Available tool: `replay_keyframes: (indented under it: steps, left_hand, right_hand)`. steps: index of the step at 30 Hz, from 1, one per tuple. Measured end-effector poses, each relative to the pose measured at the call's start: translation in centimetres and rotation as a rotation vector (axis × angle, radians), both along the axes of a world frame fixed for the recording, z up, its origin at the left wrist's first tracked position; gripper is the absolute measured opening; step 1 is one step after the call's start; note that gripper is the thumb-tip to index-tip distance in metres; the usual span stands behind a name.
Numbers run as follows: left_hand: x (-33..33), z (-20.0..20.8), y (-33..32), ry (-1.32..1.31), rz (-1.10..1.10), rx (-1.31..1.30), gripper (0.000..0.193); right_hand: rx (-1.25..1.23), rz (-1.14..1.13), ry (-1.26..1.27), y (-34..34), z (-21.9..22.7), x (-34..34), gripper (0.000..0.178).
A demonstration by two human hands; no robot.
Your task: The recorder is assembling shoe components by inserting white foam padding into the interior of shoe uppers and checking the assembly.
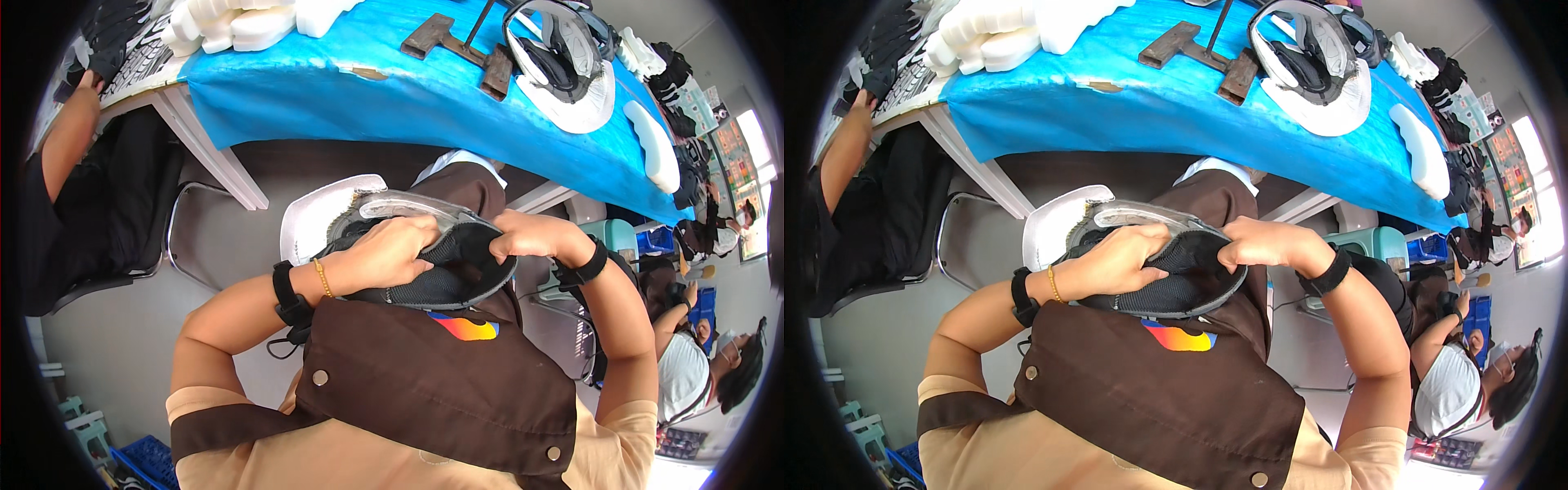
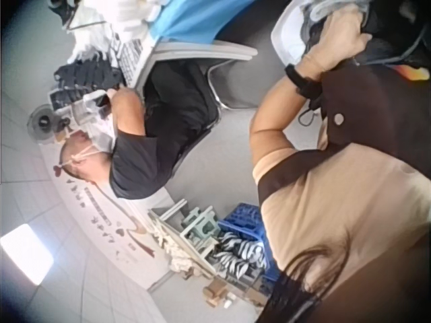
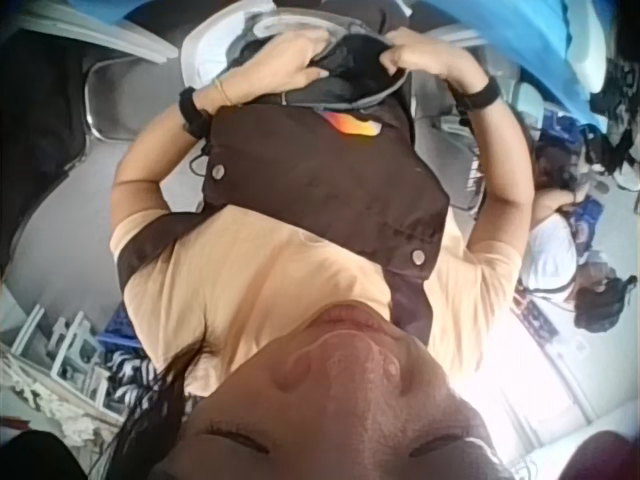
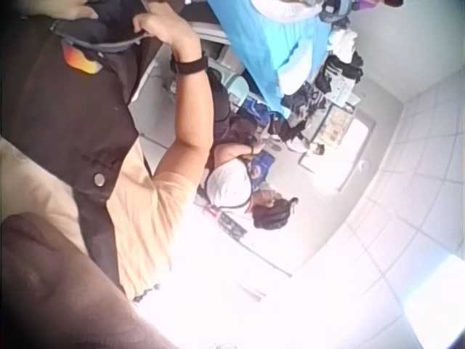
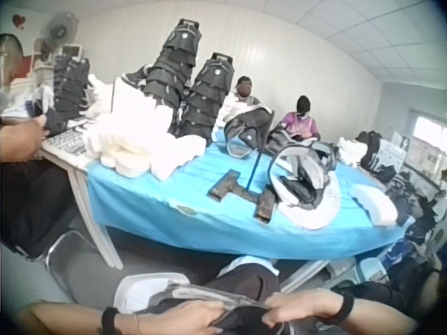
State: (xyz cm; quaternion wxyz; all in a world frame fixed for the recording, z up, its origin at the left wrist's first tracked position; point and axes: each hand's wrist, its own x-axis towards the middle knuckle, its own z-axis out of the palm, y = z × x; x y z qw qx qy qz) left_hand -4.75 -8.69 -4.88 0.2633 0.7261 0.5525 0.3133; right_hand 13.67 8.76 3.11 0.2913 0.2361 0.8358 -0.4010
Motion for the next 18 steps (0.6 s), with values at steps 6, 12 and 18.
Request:
replay_keyframes:
  steps: [6,12,18]
  left_hand:
    - [0.1,-0.3,-0.8,0.087,-0.024,-0.02,0.022]
    - [-0.2,0.2,-1.2,0.187,0.031,0.408,0.036]
    - [-0.6,-0.2,3.0,0.335,0.14,0.468,0.044]
  right_hand:
    - [0.044,0.014,0.063,-0.7,0.0,0.1,0.034]
    - [0.237,-0.111,0.171,-4.2,2.6,0.9,0.074]
    - [0.514,-0.178,0.639,-2.3,1.4,3.2,0.06]
